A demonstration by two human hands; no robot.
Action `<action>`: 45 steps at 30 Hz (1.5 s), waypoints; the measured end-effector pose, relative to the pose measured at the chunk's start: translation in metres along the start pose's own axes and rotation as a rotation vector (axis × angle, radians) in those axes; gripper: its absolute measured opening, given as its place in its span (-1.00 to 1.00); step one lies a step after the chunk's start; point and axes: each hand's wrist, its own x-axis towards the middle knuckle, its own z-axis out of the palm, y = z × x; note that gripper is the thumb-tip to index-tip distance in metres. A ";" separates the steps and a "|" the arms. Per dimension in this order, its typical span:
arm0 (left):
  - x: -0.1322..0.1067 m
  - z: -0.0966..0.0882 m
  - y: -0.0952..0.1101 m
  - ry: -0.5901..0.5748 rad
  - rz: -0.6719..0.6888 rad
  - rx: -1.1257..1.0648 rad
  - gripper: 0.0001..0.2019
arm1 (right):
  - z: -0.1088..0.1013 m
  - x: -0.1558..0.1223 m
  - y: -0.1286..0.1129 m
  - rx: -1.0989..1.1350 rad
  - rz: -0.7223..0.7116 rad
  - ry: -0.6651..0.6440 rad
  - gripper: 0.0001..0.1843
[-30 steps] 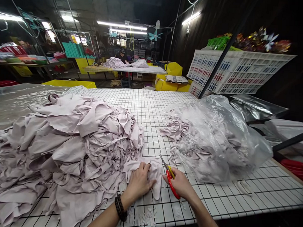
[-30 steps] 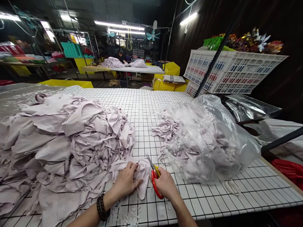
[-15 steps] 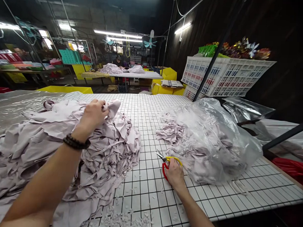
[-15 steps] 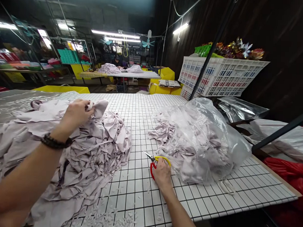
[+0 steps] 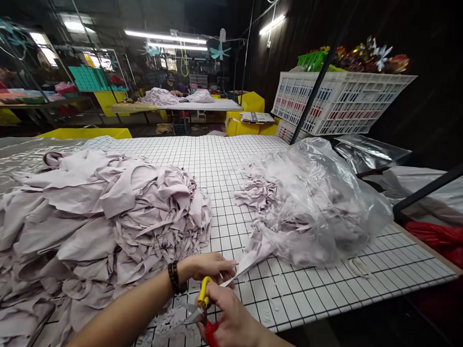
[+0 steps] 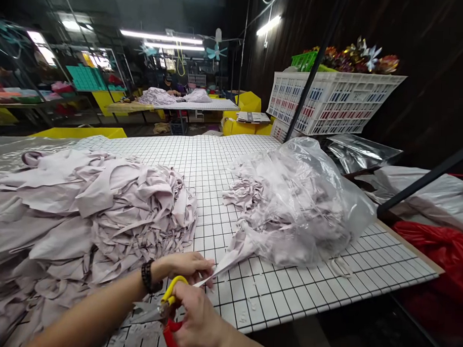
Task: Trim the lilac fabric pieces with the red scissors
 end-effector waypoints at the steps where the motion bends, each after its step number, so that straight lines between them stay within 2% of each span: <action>1: 0.008 0.005 -0.008 -0.041 0.001 -0.090 -0.49 | 0.002 0.000 0.000 -0.019 0.007 -0.004 -0.76; 3: 0.016 0.012 -0.019 -0.121 0.009 -0.284 -0.60 | 0.005 -0.002 0.003 -0.034 0.041 -0.032 -0.77; 5: 0.017 0.015 -0.025 -0.153 0.011 -0.463 -0.67 | 0.005 -0.006 0.006 -0.021 0.079 -0.077 -0.78; 7: 0.014 0.016 -0.028 -0.143 0.029 -0.560 -0.70 | 0.004 -0.010 0.007 0.000 0.114 -0.105 -0.78; 10: 0.010 0.017 -0.031 -0.085 0.111 -0.581 -0.71 | -0.005 -0.018 0.006 0.059 0.178 -0.070 -0.82; 13: 0.005 0.020 -0.034 0.021 0.162 -0.463 -0.63 | -0.022 -0.025 0.010 0.204 0.316 0.059 -0.83; 16: 0.000 0.022 -0.037 0.229 0.179 -0.187 -0.50 | -0.045 -0.031 0.024 0.324 0.398 0.238 -0.91; 18: -0.003 0.023 -0.038 0.417 0.228 0.119 -0.54 | -0.060 -0.035 0.035 0.349 0.420 0.319 -0.86; 20: -0.006 0.023 -0.039 0.524 0.268 0.365 -0.72 | -0.071 -0.039 0.044 0.265 0.485 0.374 -0.87; 21: -0.007 0.023 -0.038 0.531 0.274 0.425 -0.78 | -0.075 -0.041 0.047 0.171 0.528 0.399 -0.89; 23: -0.008 0.024 -0.036 0.487 0.261 0.437 -0.70 | -0.078 -0.043 0.049 -0.062 0.587 0.447 -0.88; 26: -0.010 0.025 -0.032 0.360 0.233 0.357 -0.61 | -0.076 -0.044 0.049 -0.301 0.533 0.483 -0.86; 30: -0.014 0.032 -0.026 0.068 0.209 -0.095 -0.61 | -0.068 -0.042 0.054 -0.278 0.413 0.416 -0.72; 32: -0.015 0.037 -0.023 0.012 0.227 -0.240 -0.59 | -0.065 -0.040 0.059 -0.234 0.374 0.398 -0.69; 36: -0.014 0.045 -0.014 0.051 0.292 -0.282 -0.58 | -0.065 -0.040 0.064 -0.090 0.365 0.429 -0.84; 39: -0.011 0.051 -0.006 0.105 0.359 -0.288 -0.59 | -0.069 -0.043 0.061 -0.039 0.358 0.557 -0.84; 42: -0.005 0.059 0.002 0.251 0.487 -0.266 -0.62 | -0.074 -0.046 0.057 -0.027 0.345 0.691 -0.79; 44: 0.001 0.064 0.007 0.366 0.606 -0.234 -0.65 | -0.075 -0.047 0.055 0.012 0.355 0.693 -0.76; 45: 0.004 0.066 0.010 0.386 0.659 -0.233 -0.66 | -0.074 -0.047 0.054 0.045 0.361 0.673 -0.74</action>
